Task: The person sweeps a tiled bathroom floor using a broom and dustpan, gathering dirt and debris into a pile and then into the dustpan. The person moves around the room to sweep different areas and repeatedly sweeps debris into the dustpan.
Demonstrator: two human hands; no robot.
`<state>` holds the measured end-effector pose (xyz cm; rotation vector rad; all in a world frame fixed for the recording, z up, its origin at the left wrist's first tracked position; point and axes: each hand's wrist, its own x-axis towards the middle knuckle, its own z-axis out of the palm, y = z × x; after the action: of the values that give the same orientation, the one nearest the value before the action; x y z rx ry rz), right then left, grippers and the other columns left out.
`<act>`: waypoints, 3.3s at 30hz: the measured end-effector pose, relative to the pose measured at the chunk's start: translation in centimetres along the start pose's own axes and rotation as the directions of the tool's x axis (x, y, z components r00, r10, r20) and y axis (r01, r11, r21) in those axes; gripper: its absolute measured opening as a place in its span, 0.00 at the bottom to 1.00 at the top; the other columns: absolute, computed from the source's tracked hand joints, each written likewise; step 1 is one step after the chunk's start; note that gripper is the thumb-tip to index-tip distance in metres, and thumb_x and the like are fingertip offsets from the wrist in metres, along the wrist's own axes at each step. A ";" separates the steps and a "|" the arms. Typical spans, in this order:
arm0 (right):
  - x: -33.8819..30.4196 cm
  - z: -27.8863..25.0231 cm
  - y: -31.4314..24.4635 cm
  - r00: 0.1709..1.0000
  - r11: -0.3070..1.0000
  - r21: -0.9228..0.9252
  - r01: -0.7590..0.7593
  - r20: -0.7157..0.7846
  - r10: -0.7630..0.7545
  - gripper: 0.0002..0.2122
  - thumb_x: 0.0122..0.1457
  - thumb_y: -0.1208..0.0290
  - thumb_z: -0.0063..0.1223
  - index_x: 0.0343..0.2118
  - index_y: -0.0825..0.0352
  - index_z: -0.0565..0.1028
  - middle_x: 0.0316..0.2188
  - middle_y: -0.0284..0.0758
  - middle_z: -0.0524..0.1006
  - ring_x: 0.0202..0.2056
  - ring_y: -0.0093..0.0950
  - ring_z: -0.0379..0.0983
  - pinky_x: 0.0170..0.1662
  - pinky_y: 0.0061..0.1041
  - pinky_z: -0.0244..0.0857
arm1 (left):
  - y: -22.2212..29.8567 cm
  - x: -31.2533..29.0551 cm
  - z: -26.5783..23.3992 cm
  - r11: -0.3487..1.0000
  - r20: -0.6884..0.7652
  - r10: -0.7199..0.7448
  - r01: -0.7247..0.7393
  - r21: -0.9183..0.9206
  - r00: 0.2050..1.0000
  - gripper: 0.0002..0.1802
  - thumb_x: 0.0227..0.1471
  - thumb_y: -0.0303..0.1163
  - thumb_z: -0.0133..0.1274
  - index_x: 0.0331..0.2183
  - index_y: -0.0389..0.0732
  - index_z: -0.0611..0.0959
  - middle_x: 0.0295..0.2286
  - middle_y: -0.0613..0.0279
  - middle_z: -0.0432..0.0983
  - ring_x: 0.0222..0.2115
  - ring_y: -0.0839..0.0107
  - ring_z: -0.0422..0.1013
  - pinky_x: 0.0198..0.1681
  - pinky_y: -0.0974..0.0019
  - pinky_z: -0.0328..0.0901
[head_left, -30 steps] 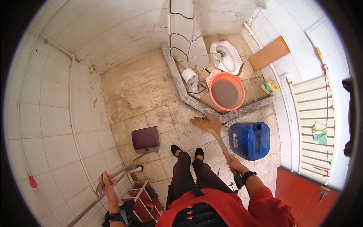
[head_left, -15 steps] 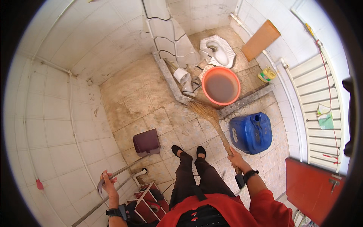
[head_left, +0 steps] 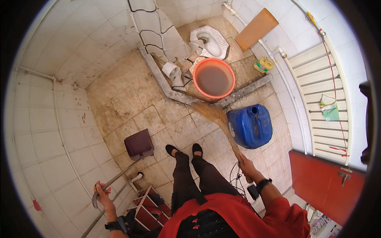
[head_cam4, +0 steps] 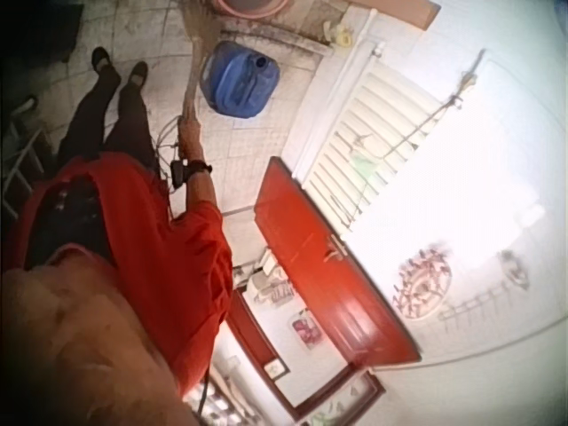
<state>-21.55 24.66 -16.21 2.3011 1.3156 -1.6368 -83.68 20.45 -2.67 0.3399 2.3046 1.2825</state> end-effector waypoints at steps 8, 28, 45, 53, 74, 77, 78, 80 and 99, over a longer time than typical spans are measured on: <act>1.0 1.0 -2.2 0.990 0.968 0.225 -0.110 0.109 0.087 0.32 0.50 0.72 0.49 0.60 0.57 0.55 0.23 0.39 0.72 0.17 0.27 0.69 0.20 0.28 0.67 | 0.1 1.8 0.5 1.000 0.028 0.001 -0.002 0.031 1.000 0.18 0.54 0.45 0.48 0.39 0.40 0.75 0.26 0.65 0.67 0.14 0.81 0.57 0.23 0.74 0.66; -2.8 -12.1 -4.8 0.903 0.230 0.921 0.315 -0.366 0.224 0.29 0.57 0.70 0.44 0.61 0.56 0.49 0.20 0.36 0.69 0.14 0.23 0.65 0.15 0.24 0.63 | 7.7 -5.1 5.8 0.946 0.283 -0.030 -0.064 0.319 0.959 0.32 0.57 0.47 0.44 0.51 0.27 0.66 0.46 0.45 0.69 0.40 0.58 0.70 0.45 0.63 0.67; 29.2 -33.8 4.1 0.800 0.766 0.643 -0.017 -0.451 0.396 0.26 0.52 0.74 0.46 0.55 0.70 0.58 0.22 0.44 0.73 0.14 0.33 0.70 0.18 0.32 0.66 | 6.9 -7.4 18.0 0.944 0.105 -0.110 0.070 0.323 0.988 0.28 0.58 0.43 0.42 0.53 0.34 0.64 0.50 0.49 0.65 0.44 0.54 0.68 0.46 0.58 0.67; 28.5 -32.7 5.9 0.895 0.944 -0.161 -0.289 -0.396 0.207 0.21 0.47 0.76 0.42 0.47 0.71 0.64 0.35 0.56 0.74 0.41 0.50 0.70 0.44 0.41 0.65 | 3.4 -5.9 16.9 0.950 -0.058 -0.034 0.050 0.308 0.998 0.22 0.53 0.52 0.47 0.42 0.45 0.73 0.32 0.68 0.70 0.17 0.81 0.61 0.22 0.76 0.61; 10.1 -28.7 -4.8 0.981 0.646 -0.763 0.015 -0.115 -0.158 0.20 0.51 0.71 0.46 0.49 0.64 0.66 0.27 0.47 0.76 0.32 0.43 0.74 0.34 0.40 0.68 | 3.3 -2.4 11.3 0.973 -0.036 0.063 -0.053 0.226 0.997 0.23 0.55 0.50 0.44 0.38 0.39 0.74 0.29 0.63 0.73 0.15 0.80 0.64 0.21 0.76 0.62; 7.4 -28.9 -6.3 0.968 0.505 -0.863 0.013 -0.115 -0.222 0.22 0.49 0.79 0.43 0.50 0.59 0.67 0.25 0.44 0.76 0.30 0.41 0.74 0.32 0.40 0.67 | 3.1 -1.5 8.4 0.977 0.000 0.067 -0.066 0.204 0.998 0.23 0.55 0.50 0.45 0.38 0.39 0.74 0.29 0.63 0.73 0.15 0.79 0.65 0.22 0.76 0.62; 6.3 -28.8 -6.6 0.967 0.525 -0.851 0.002 -0.131 -0.217 0.22 0.49 0.79 0.42 0.50 0.59 0.66 0.25 0.44 0.76 0.30 0.42 0.74 0.32 0.40 0.67 | 3.1 -1.2 7.3 0.978 0.017 0.064 -0.066 0.199 0.998 0.23 0.55 0.50 0.45 0.39 0.39 0.74 0.29 0.64 0.73 0.15 0.80 0.65 0.22 0.76 0.62; 4.5 -28.1 -6.9 0.963 0.584 -0.811 -0.044 -0.189 -0.190 0.23 0.49 0.79 0.43 0.51 0.60 0.65 0.26 0.44 0.76 0.30 0.43 0.74 0.33 0.41 0.66 | 2.7 -0.8 5.5 0.982 0.053 0.091 -0.098 0.161 0.994 0.22 0.55 0.49 0.45 0.40 0.40 0.75 0.29 0.64 0.73 0.16 0.79 0.66 0.23 0.76 0.63; 10.4 -14.0 -12.1 0.985 0.711 -0.703 -0.019 -0.136 -0.108 0.19 0.47 0.74 0.46 0.44 0.74 0.68 0.33 0.52 0.75 0.38 0.46 0.73 0.40 0.37 0.68 | -1.6 -1.3 3.7 0.980 0.159 0.187 -0.194 0.034 0.970 0.22 0.54 0.47 0.48 0.39 0.37 0.77 0.28 0.62 0.73 0.15 0.79 0.65 0.18 0.76 0.60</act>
<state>-17.62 45.27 -12.96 1.9358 1.6578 -0.7161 -80.63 21.74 -5.34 0.6689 2.2169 1.2422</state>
